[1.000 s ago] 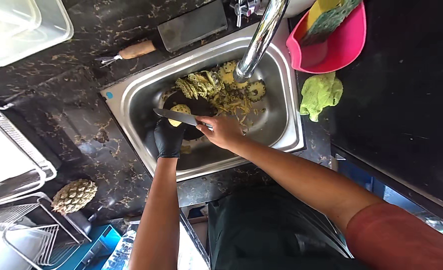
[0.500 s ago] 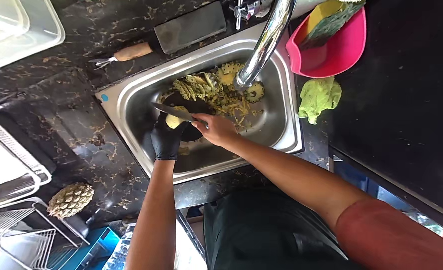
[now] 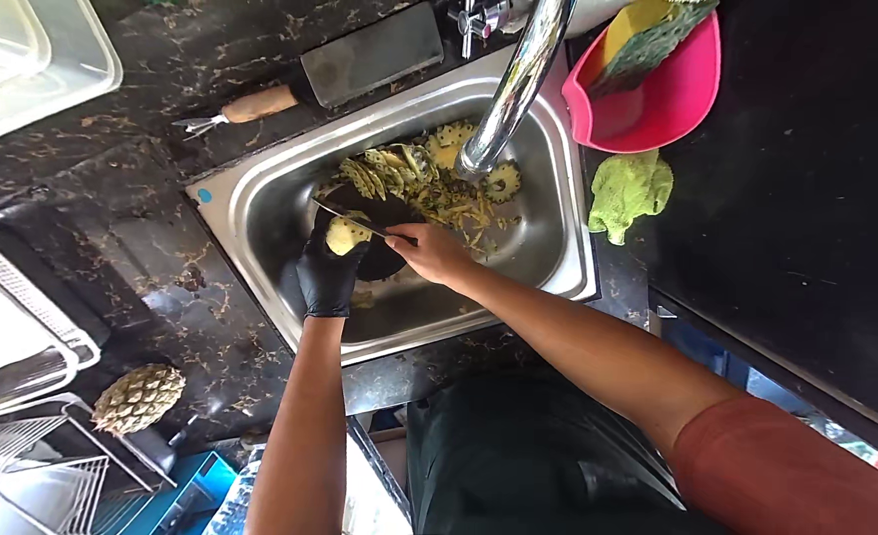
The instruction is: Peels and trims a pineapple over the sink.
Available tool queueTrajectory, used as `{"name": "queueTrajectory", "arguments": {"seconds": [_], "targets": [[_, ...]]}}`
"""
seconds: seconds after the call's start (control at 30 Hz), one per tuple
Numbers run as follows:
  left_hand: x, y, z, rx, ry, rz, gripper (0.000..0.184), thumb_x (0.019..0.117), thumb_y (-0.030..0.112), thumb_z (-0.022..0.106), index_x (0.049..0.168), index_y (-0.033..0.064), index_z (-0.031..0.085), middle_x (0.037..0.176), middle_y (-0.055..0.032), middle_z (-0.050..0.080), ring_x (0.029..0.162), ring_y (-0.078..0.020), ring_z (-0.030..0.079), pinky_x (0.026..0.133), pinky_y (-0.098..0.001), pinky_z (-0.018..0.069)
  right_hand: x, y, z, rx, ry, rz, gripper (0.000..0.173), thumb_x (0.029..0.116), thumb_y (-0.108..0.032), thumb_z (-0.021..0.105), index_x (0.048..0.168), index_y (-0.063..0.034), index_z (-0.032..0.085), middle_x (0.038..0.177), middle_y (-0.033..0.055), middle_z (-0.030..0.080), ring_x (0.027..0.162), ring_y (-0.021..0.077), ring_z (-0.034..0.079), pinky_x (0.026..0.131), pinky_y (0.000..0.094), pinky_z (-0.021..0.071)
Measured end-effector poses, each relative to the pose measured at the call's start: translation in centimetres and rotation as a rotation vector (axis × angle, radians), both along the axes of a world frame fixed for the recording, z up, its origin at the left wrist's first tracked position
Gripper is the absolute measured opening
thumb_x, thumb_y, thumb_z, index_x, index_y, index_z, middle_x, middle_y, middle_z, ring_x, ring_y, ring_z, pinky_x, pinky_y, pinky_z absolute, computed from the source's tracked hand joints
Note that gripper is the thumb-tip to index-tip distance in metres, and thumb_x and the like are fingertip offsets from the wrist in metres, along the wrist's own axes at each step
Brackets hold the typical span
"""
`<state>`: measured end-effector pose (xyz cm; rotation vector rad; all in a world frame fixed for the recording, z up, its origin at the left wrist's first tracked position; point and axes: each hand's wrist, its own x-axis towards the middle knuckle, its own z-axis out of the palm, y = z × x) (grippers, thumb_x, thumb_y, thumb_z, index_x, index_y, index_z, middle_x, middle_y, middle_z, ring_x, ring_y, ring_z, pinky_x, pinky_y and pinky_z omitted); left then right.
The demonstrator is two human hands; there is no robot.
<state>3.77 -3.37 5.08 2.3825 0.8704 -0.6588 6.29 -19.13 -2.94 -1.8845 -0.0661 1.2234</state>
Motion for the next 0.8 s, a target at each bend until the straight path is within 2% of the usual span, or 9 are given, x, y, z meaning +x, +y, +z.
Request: {"name": "queueTrajectory", "arguments": {"seconds": [0.07,0.1,0.13,0.2,0.3,0.43,0.63,0.73,0.8], "targets": [[-2.2,0.8,-2.8,0.111,-0.236,-0.081,0.07,0.0799,0.044,0.084,0.134,0.0054,0.064,0.115,-0.019,0.072,0.105,-0.031,0.07,0.094,-0.0524,0.0548,-0.3,-0.5,-1.3,0.06,0.053,-0.059,0.04,0.107,-0.046,0.05,0.135,-0.0245,0.068,0.129,0.0023,0.071,0.117,0.0194,0.068,0.1,0.0518,0.0537],[-1.2,0.7,-1.4,0.04,-0.08,-0.07,0.072,0.0855,0.042,0.082,0.142,0.0059,0.057,0.125,-0.0202,0.067,0.116,-0.032,0.065,0.102,-0.0534,0.0488,0.0,-0.4,-2.1,0.099,0.099,-0.098,0.039,0.1071,-0.043,0.052,0.133,-0.0211,0.069,0.125,0.0044,0.072,0.109,0.0182,0.069,0.095,0.0479,0.0552],[-0.5,0.6,-0.6,0.009,0.018,-0.063,0.072,0.0883,0.041,0.08,0.146,0.0072,0.052,0.131,-0.0198,0.065,0.122,-0.0321,0.062,0.106,-0.054,0.0454,0.2,-0.1,-3.0,0.126,0.141,-0.137,0.037,0.1071,-0.042,0.053,0.131,-0.0188,0.07,0.114,0.0072,0.072,0.088,0.0174,0.066,0.08,0.0433,0.0546],[-2.4,0.6,-2.6,0.152,-0.243,-0.105,0.066,0.0822,0.046,0.082,0.132,0.0049,0.065,0.112,-0.0207,0.072,0.103,-0.0336,0.07,0.091,-0.0551,0.0548,0.1,0.2,-4.2,0.144,0.201,-0.156,0.037,0.1065,-0.044,0.054,0.131,-0.0202,0.07,0.102,0.0079,0.071,0.068,0.0158,0.058,0.063,0.0375,0.0506],[0.5,0.1,0.0,-0.071,0.114,0.009,0.074,0.0904,0.028,0.079,0.152,0.0066,0.043,0.142,-0.0226,0.057,0.132,-0.0357,0.055,0.112,-0.0571,0.0398,-0.4,-1.4,-3.9,0.118,0.227,-0.142,0.038,0.1064,-0.044,0.055,0.134,-0.021,0.068,0.098,0.0085,0.07,0.06,0.0148,0.055,0.056,0.0341,0.0486],[-2.8,3.0,-8.0,-0.049,-0.232,0.002,0.089,0.0782,0.038,0.086,0.154,0.0216,0.042,0.145,-0.0114,0.056,0.133,-0.0256,0.055,0.112,-0.0511,0.0455,-0.4,-5.2,-2.8,0.034,0.359,-0.148,0.04,0.1053,-0.048,0.054,0.136,-0.0252,0.066,0.073,0.0068,0.06,0.049,0.0146,0.049,0.046,0.0305,0.0445],[-3.9,4.8,-7.8,-0.184,-0.252,0.162,0.08,0.0747,0.03,0.087,0.145,0.0166,0.051,0.136,-0.0129,0.062,0.125,-0.0259,0.06,0.105,-0.0528,0.0502,0.7,-9.9,3.3,-0.177,0.241,-0.151,0.045,0.1055,-0.054,0.05,0.138,-0.0256,0.062,0.075,0.0083,0.059,0.05,0.0174,0.052,0.046,0.0331,0.0465],[-6.4,5.5,-3.9,-0.635,-0.426,0.414,0.069,0.0847,0.016,0.081,0.146,0.0159,0.051,0.133,-0.0089,0.064,0.113,-0.0197,0.066,0.09,-0.0416,0.0599,-1.3,-11.6,9.3,-0.187,-0.031,-0.058,0.047,0.1045,-0.051,0.054,0.14,-0.0211,0.062,0.098,0.0155,0.071,0.073,0.0273,0.068,0.072,0.0501,0.0589],[-8.7,5.7,0.1,-1.081,-0.54,0.594,0.056,0.0943,0.017,0.068,0.147,0.0144,0.047,0.129,-0.0108,0.064,0.108,-0.0226,0.067,0.087,-0.0428,0.0596,-3.6,-12.9,12.6,-0.113,-0.049,-0.178,0.052,0.1031,-0.051,0.056,0.141,-0.0156,0.059,0.091,0.0119,0.07,0.071,0.0218,0.067,0.069,0.0429,0.0587]]}}
